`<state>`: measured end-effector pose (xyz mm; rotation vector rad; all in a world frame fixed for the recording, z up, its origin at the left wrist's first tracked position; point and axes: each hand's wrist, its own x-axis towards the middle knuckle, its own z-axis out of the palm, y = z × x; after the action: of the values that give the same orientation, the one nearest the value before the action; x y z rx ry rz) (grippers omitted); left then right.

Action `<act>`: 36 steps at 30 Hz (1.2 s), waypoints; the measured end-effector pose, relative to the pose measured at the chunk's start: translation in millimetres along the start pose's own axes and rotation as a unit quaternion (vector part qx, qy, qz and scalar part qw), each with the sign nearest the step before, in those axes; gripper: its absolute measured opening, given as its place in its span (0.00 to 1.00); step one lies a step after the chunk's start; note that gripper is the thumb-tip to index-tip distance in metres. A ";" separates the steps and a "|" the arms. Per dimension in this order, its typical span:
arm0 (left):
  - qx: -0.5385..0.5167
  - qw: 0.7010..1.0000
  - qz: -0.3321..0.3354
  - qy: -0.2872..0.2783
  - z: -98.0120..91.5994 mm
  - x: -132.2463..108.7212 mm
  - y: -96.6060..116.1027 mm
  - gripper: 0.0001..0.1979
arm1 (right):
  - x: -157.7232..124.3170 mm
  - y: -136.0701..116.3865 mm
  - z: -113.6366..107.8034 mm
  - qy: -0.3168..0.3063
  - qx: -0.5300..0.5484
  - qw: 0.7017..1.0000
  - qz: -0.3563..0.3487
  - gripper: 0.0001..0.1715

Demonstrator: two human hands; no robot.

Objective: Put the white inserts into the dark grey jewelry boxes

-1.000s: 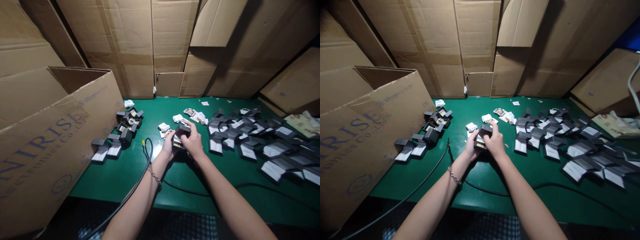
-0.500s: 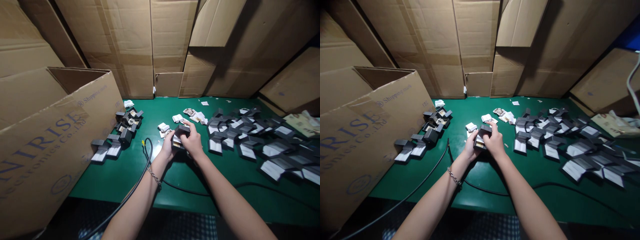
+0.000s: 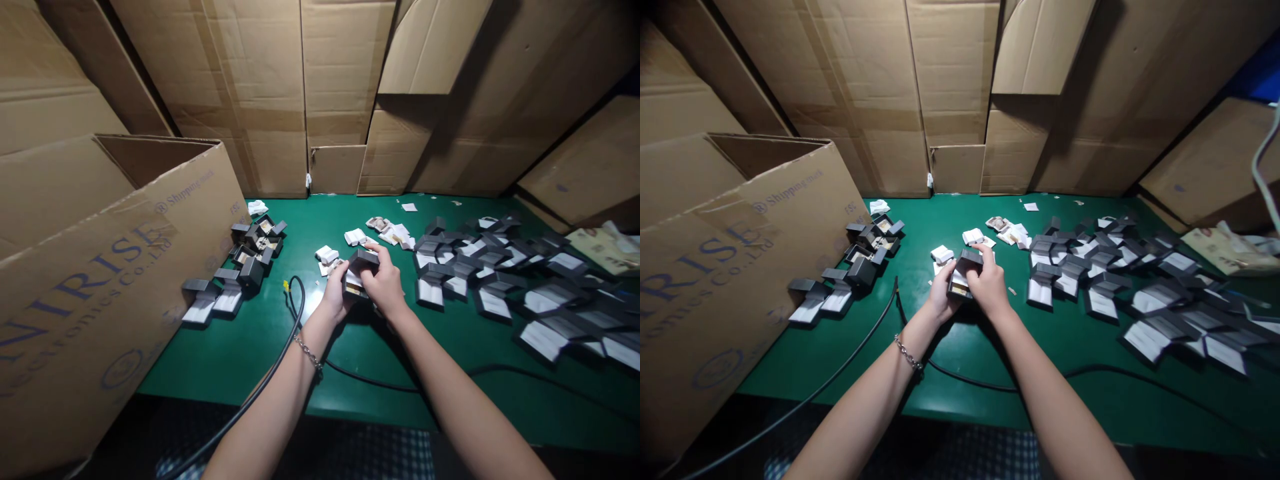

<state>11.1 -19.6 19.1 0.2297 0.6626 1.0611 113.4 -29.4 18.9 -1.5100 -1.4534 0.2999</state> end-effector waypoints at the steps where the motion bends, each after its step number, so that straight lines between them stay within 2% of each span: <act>1: 0.000 1.000 0.001 0.000 -0.1 -0.2 -0.1 0.06 | 0.2 -0.4 -0.1 0.001 0.001 1.000 -0.002 0.26; 36: -0.001 1.000 0.010 -0.018 -5.0 2.3 -2.4 0.07 | -0.9 -0.7 0.8 -0.001 0.008 1.000 -0.002 0.26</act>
<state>10.6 -19.5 13.1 0.2533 0.6277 1.0739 112.2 -29.9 18.7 -1.4938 -1.4511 0.3100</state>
